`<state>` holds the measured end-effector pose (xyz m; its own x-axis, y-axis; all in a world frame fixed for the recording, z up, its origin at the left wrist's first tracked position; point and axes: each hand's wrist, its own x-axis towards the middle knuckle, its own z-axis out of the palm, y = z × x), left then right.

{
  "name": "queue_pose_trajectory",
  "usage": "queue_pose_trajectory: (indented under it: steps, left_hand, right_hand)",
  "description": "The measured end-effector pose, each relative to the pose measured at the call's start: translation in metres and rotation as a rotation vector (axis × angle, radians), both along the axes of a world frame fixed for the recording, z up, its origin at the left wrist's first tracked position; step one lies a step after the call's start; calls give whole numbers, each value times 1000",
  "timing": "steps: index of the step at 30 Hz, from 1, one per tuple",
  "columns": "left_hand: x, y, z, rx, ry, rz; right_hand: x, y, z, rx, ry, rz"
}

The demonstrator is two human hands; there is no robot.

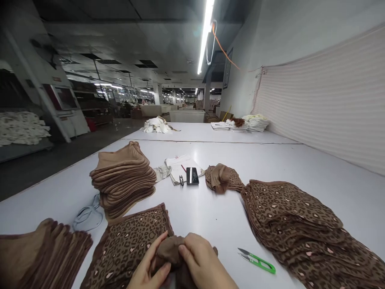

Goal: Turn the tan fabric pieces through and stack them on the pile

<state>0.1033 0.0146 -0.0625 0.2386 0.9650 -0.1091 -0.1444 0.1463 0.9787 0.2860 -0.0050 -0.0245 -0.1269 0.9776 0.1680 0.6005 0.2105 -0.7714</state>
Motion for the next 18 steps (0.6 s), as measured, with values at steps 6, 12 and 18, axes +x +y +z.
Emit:
queue_pose_trajectory:
  steps: [6, 12, 18]
  left_hand:
    - [-18, 6, 34, -12, -52, 128]
    - [-35, 9, 43, -231, -293, 359]
    - [-37, 16, 37, -285, -281, 469]
  right_hand:
    - [-24, 15, 6, -75, 302, 28]
    - [-31, -1, 14, 168, 163, 166]
    - [-50, -5, -18, 180, 0, 178]
